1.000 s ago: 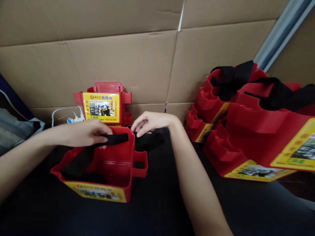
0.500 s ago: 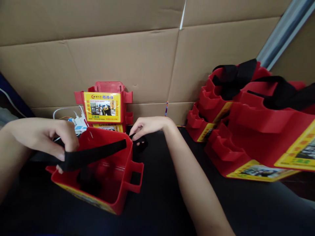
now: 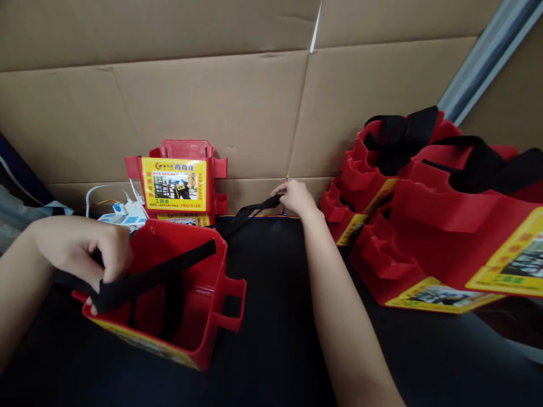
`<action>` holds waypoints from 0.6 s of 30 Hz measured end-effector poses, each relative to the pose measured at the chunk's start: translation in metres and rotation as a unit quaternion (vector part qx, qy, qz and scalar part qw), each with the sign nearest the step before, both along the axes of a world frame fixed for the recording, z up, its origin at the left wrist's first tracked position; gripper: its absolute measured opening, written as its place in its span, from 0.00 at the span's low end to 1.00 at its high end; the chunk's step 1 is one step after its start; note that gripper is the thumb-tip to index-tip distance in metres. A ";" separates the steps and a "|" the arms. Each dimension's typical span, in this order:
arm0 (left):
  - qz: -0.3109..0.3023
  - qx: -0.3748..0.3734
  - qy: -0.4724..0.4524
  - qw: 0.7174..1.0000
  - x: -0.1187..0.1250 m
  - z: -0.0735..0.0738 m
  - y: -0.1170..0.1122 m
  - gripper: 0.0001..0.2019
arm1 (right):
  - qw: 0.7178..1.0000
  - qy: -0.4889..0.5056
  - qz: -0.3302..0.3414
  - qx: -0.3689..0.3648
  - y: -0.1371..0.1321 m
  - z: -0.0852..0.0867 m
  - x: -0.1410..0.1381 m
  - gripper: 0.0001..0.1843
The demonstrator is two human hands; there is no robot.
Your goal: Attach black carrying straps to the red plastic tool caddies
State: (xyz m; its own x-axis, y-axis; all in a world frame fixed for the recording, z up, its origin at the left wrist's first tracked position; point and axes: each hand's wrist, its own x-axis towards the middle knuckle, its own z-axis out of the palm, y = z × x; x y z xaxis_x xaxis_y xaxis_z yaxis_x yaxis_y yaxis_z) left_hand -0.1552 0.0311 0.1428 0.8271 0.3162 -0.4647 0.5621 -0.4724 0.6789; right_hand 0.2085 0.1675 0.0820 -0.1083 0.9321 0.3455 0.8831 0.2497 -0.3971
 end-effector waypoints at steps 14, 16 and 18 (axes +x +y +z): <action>0.029 -0.017 -0.022 0.999 -0.001 -0.001 -0.003 0.10 | 0.979 0.034 -0.188 0.071 -0.008 0.015 0.007 0.20; 0.082 -0.006 -0.057 0.995 0.001 0.001 -0.007 0.10 | 0.991 -0.005 -0.137 0.002 -0.014 0.023 0.001 0.20; 0.108 0.013 -0.089 0.990 0.003 0.004 -0.011 0.10 | 0.997 -0.011 -0.070 0.005 -0.031 0.037 -0.015 0.21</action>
